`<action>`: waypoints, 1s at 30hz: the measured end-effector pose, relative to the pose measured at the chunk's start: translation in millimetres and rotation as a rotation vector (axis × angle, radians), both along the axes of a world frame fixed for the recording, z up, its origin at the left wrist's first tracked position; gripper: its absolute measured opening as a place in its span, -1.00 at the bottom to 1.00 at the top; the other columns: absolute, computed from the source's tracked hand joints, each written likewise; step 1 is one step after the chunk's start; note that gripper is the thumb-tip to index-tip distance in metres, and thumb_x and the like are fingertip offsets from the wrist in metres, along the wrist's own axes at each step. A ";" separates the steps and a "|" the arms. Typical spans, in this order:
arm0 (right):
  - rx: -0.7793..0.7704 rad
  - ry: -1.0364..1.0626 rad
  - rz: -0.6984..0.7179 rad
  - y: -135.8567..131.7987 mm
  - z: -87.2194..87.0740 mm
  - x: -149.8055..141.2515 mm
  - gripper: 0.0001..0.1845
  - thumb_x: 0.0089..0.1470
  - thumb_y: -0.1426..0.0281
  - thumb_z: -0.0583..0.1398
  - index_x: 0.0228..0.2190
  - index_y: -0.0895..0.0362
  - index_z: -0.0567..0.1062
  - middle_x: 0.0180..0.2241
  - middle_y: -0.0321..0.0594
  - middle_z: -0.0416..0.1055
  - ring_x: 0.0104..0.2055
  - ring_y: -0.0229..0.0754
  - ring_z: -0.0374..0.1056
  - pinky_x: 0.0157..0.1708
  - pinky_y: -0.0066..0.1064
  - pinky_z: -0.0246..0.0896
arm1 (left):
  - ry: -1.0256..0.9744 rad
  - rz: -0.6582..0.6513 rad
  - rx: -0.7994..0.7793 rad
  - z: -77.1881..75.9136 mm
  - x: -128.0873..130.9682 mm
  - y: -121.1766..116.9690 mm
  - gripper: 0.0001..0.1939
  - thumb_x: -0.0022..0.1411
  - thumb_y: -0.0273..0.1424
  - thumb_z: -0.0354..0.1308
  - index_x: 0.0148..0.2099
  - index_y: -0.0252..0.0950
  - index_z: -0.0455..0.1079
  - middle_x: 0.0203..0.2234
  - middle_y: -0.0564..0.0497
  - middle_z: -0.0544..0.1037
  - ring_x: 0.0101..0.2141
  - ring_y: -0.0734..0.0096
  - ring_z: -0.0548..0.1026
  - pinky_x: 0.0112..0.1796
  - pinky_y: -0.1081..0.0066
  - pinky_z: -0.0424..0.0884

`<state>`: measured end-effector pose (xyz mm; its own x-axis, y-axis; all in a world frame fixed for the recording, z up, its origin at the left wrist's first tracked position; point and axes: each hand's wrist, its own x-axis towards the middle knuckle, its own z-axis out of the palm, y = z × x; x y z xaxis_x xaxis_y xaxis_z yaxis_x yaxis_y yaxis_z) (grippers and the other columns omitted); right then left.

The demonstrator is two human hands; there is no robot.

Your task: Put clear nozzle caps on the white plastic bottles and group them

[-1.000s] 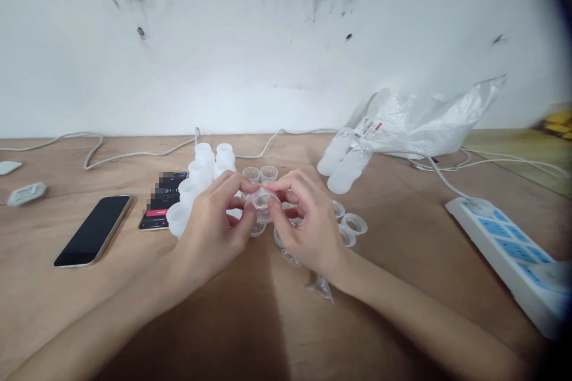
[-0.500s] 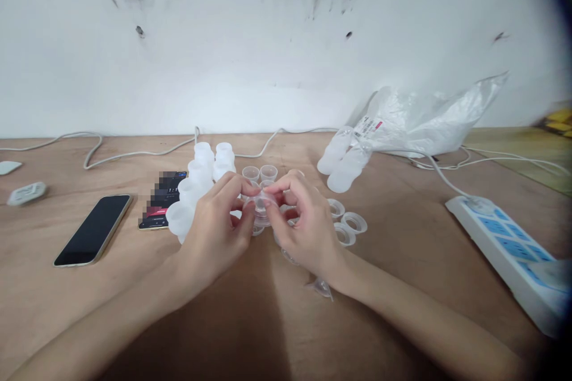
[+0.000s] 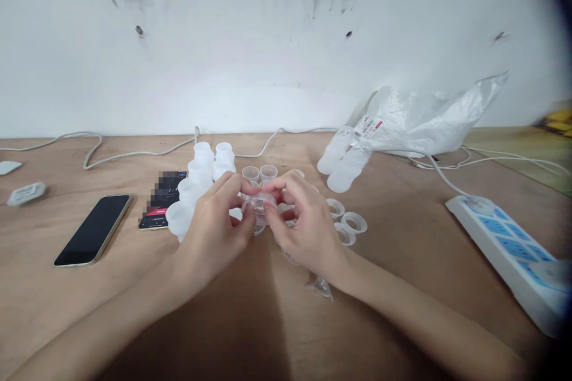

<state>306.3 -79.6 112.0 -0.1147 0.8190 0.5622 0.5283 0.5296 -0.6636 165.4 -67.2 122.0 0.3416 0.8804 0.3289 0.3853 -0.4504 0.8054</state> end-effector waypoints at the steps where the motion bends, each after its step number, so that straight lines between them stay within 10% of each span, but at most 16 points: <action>1: 0.011 -0.009 -0.006 0.1 -0.5 0.1 -0.83 -0.06 0.56 0.06 -0.36 0.10 0.28 -0.42 -0.27 0.23 -0.41 -0.30 0.25 -0.60 -0.53 0.24 | 0.003 0.002 -0.002 0.0 0.2 -0.2 -0.93 0.13 -0.49 0.00 -0.30 -0.23 0.18 -0.32 0.06 0.33 -0.40 0.46 0.49 -0.56 0.55 0.44; 19: -0.203 0.226 0.073 5.0 -6.9 -1.5 -0.76 0.00 0.35 0.12 -0.24 0.06 0.21 -0.32 -0.25 0.22 -0.38 -0.29 0.30 -0.65 -0.55 0.25 | -0.009 0.080 0.075 0.0 -4.3 7.6 -0.94 0.12 -0.49 0.00 -0.31 -0.25 0.18 -0.29 0.04 0.34 -0.44 0.49 0.48 -0.59 0.56 0.43; 30: 0.048 -0.030 -0.078 2.6 -0.4 -1.1 -0.91 0.01 0.50 0.08 -0.38 0.10 0.31 -0.41 -0.25 0.34 -0.42 -0.29 0.31 -0.58 -0.51 0.29 | 0.071 0.086 0.235 -9.0 0.8 4.5 -0.97 0.18 -0.47 -0.03 -0.32 -0.25 0.17 -0.36 0.09 0.32 -0.49 0.59 0.40 -0.59 0.61 0.37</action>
<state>305.2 -77.0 111.6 -0.0694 0.7983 0.5983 0.5883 0.5171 -0.6217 166.2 -62.7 113.0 0.2980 0.8095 0.5059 0.4821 -0.5850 0.6522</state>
